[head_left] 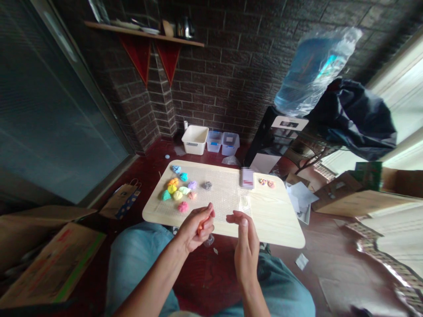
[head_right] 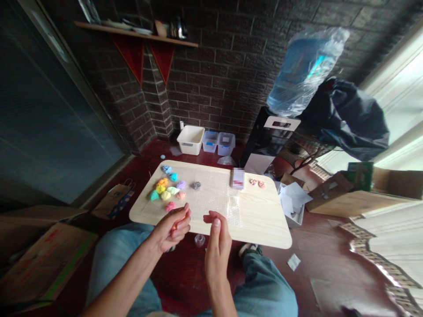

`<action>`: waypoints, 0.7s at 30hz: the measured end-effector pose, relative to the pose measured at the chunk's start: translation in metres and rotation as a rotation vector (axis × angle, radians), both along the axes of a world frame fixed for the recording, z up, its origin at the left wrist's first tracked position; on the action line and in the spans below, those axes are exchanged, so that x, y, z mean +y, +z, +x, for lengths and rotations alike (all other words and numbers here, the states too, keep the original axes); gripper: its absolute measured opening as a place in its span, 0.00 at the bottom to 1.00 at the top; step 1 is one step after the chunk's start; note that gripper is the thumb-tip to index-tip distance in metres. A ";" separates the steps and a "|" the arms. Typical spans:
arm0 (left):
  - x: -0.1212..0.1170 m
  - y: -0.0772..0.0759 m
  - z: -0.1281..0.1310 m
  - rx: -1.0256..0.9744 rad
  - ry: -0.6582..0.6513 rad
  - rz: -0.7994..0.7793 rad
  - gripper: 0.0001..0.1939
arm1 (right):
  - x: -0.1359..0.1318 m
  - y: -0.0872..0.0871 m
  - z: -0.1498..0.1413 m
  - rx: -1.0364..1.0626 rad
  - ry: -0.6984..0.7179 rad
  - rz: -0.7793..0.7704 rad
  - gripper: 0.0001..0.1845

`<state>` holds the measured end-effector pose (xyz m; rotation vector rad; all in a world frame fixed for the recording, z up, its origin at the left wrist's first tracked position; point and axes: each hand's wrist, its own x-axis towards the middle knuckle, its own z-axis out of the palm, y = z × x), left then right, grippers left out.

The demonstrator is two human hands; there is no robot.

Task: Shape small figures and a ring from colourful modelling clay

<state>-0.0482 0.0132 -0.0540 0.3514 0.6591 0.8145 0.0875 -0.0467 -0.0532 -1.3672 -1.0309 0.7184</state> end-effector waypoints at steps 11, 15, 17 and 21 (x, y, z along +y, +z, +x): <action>-0.010 0.007 0.017 -0.060 0.161 0.045 0.26 | 0.004 -0.001 -0.010 -0.174 0.034 0.022 0.16; -0.023 0.003 0.029 -0.203 0.038 -0.030 0.26 | 0.015 -0.009 -0.015 -0.489 0.170 0.084 0.18; -0.026 0.002 0.030 -0.264 0.003 -0.059 0.29 | 0.020 -0.017 -0.014 -0.528 0.170 0.081 0.17; -0.026 0.002 0.028 -0.276 0.019 -0.072 0.28 | 0.024 -0.029 -0.008 -0.252 0.095 0.053 0.15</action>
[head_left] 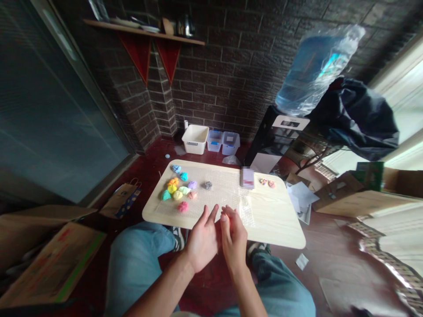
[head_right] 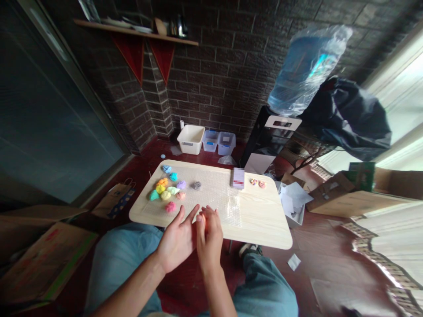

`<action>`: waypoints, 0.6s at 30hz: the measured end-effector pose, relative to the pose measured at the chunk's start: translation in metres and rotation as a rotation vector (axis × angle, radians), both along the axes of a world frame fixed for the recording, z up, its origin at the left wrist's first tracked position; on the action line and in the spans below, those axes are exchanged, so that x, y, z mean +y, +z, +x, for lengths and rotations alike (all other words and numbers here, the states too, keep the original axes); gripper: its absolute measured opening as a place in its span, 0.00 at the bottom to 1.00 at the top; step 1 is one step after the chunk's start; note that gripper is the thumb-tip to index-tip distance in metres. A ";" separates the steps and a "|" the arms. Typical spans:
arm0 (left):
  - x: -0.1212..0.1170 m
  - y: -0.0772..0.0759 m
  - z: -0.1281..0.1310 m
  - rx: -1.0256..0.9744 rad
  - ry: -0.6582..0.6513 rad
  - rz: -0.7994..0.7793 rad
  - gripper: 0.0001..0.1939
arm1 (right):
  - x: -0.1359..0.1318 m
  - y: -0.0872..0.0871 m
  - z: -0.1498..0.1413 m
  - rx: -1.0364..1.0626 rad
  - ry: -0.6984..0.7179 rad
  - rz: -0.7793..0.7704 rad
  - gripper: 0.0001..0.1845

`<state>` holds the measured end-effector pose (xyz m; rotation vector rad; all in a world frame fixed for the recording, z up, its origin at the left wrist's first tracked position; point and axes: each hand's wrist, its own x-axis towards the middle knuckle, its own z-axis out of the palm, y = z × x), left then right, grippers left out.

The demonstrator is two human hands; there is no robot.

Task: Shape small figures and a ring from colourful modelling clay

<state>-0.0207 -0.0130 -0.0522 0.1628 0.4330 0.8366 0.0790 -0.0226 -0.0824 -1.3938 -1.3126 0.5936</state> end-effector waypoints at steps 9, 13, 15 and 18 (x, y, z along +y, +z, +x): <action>0.000 -0.002 -0.001 0.447 0.108 0.181 0.20 | 0.019 0.030 0.019 0.977 -0.003 -0.109 0.19; -0.004 -0.001 -0.002 0.511 0.089 0.237 0.16 | 0.021 0.042 0.019 1.081 0.032 -0.172 0.28; -0.005 -0.001 -0.002 0.532 0.099 0.245 0.15 | 0.020 0.045 0.018 1.119 0.026 -0.223 0.29; -0.004 -0.001 -0.003 0.554 0.119 0.237 0.15 | 0.018 0.047 0.019 1.141 0.051 -0.255 0.28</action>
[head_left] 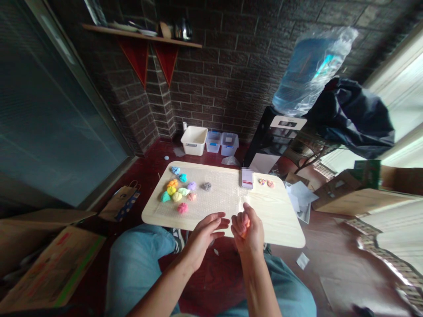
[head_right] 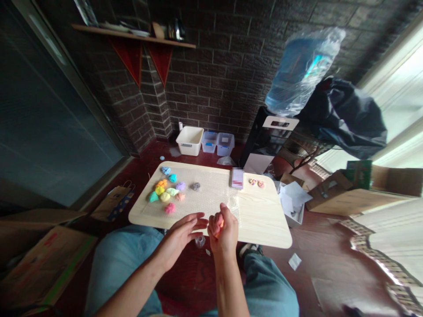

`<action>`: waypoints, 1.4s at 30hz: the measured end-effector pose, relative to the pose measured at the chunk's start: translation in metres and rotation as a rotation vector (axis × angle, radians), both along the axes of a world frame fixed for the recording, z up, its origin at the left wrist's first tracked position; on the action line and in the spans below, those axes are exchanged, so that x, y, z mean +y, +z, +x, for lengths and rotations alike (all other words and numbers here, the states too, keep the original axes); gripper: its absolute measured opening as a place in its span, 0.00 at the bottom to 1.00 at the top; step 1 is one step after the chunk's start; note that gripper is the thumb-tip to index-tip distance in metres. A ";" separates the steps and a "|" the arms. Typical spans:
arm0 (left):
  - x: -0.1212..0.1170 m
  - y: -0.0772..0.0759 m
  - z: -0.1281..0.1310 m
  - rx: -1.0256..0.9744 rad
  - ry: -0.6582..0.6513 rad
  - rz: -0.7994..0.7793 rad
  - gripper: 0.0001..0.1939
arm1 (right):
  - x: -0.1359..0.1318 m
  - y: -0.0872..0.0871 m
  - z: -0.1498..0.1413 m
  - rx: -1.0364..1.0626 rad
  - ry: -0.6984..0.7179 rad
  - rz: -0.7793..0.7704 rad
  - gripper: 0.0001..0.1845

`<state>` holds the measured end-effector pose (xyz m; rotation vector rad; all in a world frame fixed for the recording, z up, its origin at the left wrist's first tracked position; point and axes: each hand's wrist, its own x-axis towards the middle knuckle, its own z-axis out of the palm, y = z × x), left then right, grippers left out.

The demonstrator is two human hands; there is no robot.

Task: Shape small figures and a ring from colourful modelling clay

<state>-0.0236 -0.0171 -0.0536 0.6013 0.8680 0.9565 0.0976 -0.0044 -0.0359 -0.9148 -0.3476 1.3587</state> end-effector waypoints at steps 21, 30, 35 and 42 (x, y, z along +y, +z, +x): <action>0.002 0.015 0.010 -0.442 -0.146 -0.201 0.31 | -0.028 -0.011 -0.033 -1.340 0.044 0.378 0.25; 0.000 0.015 0.014 -0.029 0.061 -0.078 0.26 | -0.031 -0.009 -0.023 -1.240 -0.256 0.339 0.26; 0.008 0.013 0.008 0.006 -0.013 -0.017 0.28 | -0.037 -0.004 -0.023 -1.132 -0.237 0.334 0.24; 0.011 0.017 0.005 -0.101 -0.028 -0.029 0.29 | -0.039 -0.004 -0.024 -1.092 -0.255 0.348 0.23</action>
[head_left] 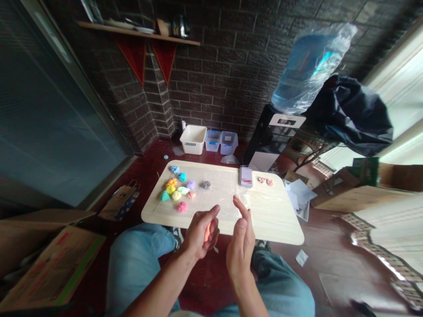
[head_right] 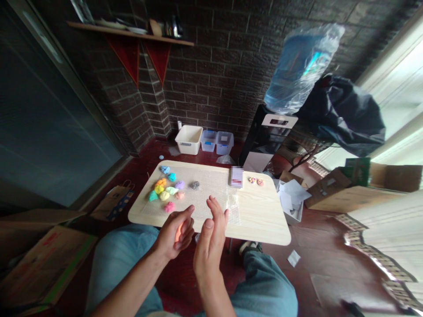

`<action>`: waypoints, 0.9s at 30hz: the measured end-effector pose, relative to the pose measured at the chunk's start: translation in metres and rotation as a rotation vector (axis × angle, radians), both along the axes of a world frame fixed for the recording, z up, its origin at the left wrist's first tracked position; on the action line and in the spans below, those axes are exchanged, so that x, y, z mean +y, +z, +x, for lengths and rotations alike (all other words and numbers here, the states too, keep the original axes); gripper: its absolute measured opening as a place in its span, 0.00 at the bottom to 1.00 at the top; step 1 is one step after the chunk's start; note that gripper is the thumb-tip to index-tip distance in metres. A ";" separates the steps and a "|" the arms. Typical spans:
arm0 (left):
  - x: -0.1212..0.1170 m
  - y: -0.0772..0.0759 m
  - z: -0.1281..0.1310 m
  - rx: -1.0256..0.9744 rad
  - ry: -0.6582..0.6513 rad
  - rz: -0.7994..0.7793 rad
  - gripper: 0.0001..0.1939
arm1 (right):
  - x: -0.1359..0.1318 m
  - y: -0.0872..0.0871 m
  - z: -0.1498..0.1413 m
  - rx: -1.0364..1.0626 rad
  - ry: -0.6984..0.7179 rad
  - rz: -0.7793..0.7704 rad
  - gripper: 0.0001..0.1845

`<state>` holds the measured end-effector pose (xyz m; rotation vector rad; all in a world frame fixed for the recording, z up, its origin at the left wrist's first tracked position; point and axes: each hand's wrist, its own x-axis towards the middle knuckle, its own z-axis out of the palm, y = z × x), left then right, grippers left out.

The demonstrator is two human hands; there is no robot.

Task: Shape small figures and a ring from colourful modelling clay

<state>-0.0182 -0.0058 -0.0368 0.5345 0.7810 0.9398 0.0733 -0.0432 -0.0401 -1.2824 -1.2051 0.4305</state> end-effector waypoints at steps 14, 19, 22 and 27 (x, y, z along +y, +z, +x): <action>-0.013 0.006 0.012 -0.316 0.106 -0.034 0.22 | 0.012 -0.011 -0.006 0.066 0.151 -0.102 0.24; -0.013 0.007 0.018 -0.268 0.259 -0.103 0.24 | 0.008 -0.005 -0.016 0.203 0.218 -0.119 0.13; -0.010 0.010 0.016 -0.207 0.244 -0.079 0.24 | 0.010 0.004 -0.012 0.555 0.177 -0.194 0.16; -0.011 0.008 0.009 -0.094 0.151 0.050 0.18 | 0.024 0.012 0.011 1.200 0.343 -0.268 0.25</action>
